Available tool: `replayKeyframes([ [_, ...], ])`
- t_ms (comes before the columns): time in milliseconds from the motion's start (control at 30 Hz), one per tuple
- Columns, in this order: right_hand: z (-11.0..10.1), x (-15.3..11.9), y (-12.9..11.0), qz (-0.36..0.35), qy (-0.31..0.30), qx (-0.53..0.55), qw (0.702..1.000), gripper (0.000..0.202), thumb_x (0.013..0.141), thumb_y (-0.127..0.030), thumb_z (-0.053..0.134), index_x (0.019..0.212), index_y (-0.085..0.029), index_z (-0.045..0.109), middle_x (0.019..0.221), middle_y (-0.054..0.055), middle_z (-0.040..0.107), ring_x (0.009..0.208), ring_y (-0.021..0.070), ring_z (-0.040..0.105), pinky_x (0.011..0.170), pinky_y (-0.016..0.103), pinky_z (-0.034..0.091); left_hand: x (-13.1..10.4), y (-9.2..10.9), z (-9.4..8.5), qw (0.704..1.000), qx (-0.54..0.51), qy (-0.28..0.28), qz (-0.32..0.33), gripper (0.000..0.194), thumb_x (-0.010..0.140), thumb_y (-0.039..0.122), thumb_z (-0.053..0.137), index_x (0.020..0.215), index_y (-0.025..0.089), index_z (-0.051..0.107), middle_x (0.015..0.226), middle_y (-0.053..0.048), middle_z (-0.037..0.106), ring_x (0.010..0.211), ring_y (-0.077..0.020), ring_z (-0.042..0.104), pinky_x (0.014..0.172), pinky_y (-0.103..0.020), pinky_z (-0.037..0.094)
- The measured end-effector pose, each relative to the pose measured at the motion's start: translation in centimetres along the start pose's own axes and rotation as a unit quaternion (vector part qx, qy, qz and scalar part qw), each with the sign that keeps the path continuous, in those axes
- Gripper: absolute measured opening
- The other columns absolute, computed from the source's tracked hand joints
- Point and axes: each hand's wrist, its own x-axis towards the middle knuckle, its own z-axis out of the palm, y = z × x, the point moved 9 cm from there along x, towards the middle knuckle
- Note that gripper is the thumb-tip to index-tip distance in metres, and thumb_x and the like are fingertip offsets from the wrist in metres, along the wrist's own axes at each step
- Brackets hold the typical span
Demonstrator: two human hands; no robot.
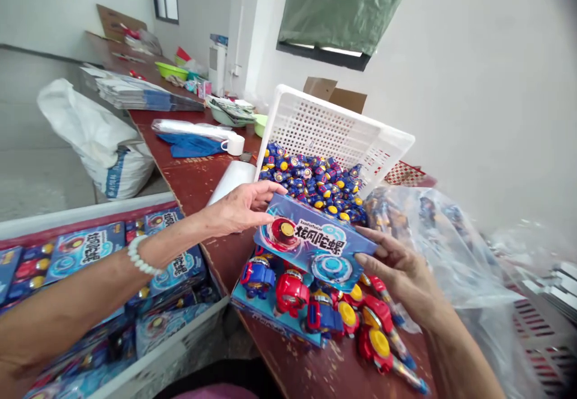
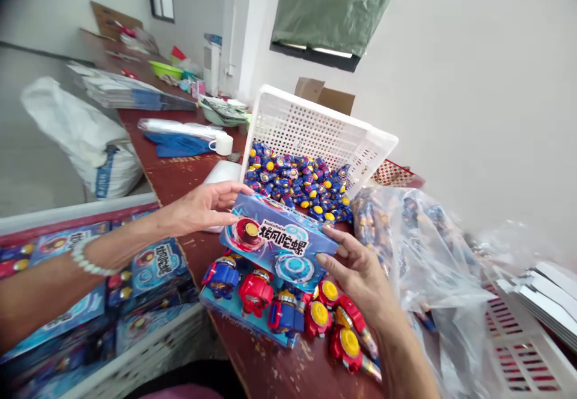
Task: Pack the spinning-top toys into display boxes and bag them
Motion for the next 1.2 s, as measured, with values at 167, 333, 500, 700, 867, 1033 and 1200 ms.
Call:
replayKeyframes([
  [167, 0.0, -1.2, 1.3, -0.063, 0.029, -0.085, 0.994, 0.055, 0.078, -0.041, 0.072, 0.127, -0.021, 0.057, 0.066, -0.002, 0.057, 0.059, 0.0147, 0.054, 0.051, 0.025, 0.047, -2.1, 0.5, -0.6, 0.985, 0.167, 0.033, 0.039, 0.050, 0.076, 0.015, 0.064, 0.126, 0.022, 0.055, 0.124, -0.005, 0.065, 0.112, -0.0214, 0.063, 0.099, -0.038, 0.048],
  [333, 0.7, -2.4, 1.6, -0.114, 0.071, -0.184, 0.974, 0.049, 0.085, -0.040, 0.065, 0.129, -0.021, 0.056, 0.062, -0.003, 0.053, 0.052, 0.0121, 0.048, 0.045, 0.022, 0.040, -3.1, 0.4, -0.5, 0.946, 0.296, 0.083, 0.104, 0.048, 0.081, 0.020, 0.063, 0.128, 0.024, 0.056, 0.121, -0.004, 0.067, 0.104, -0.0187, 0.066, 0.092, -0.032, 0.053],
  [500, 1.0, -3.5, 1.8, -0.143, 0.117, -0.261, 0.948, 0.045, 0.088, -0.042, 0.060, 0.129, -0.023, 0.057, 0.079, 0.002, 0.063, 0.062, 0.0150, 0.058, 0.054, 0.026, 0.049, -4.2, -0.5, -0.6, 0.916, 0.367, 0.106, 0.124, 0.045, 0.083, 0.021, 0.062, 0.128, 0.026, 0.057, 0.116, -0.003, 0.070, 0.092, -0.0167, 0.069, 0.081, -0.028, 0.055],
  [700, 1.0, -2.9, 0.0, -0.203, 0.154, -0.324, 0.911, 0.041, 0.086, -0.044, 0.062, 0.120, -0.020, 0.064, 0.076, 0.002, 0.063, 0.061, 0.0164, 0.059, 0.057, 0.029, 0.050, -2.9, -1.0, -1.1, 0.899, 0.401, 0.138, 0.112, 0.044, 0.081, 0.024, 0.065, 0.125, 0.024, 0.059, 0.099, -0.005, 0.073, 0.087, -0.0200, 0.068, 0.079, -0.032, 0.051],
  [867, 3.3, -4.0, 2.2, -0.252, 0.107, -0.353, 0.894, 0.027, 0.093, -0.029, 0.053, 0.115, -0.022, 0.066, 0.085, 0.005, 0.060, 0.072, 0.0166, 0.060, 0.060, 0.027, 0.051, -4.9, -3.8, 0.0, 0.861, 0.488, 0.046, 0.139, 0.041, 0.086, 0.010, 0.048, 0.120, 0.026, 0.063, 0.088, -0.003, 0.071, 0.080, -0.0170, 0.064, 0.075, -0.030, 0.048],
  [1033, 2.9, -5.8, 2.8, -0.261, 0.152, -0.355, 0.885, 0.023, 0.093, -0.026, 0.051, 0.107, -0.022, 0.068, 0.093, 0.007, 0.054, 0.079, 0.0167, 0.057, 0.061, 0.026, 0.049, -4.8, -3.2, -1.1, 0.860, 0.490, 0.053, 0.132, 0.052, 0.078, -0.002, 0.038, 0.108, 0.025, 0.071, 0.096, -0.006, 0.059, 0.090, -0.0159, 0.057, 0.080, -0.029, 0.046],
  [1200, 2.0, -9.6, 1.8, -0.216, 0.276, -0.313, 0.883, 0.022, 0.091, -0.030, 0.056, 0.107, -0.018, 0.066, 0.101, 0.010, 0.060, 0.088, 0.0214, 0.059, 0.078, 0.034, 0.047, 2.9, -1.2, 0.0, 0.866, 0.483, 0.039, 0.122, 0.033, 0.083, 0.018, 0.049, 0.110, 0.016, 0.069, 0.113, -0.011, 0.057, 0.108, -0.0218, 0.052, 0.099, -0.037, 0.039],
])
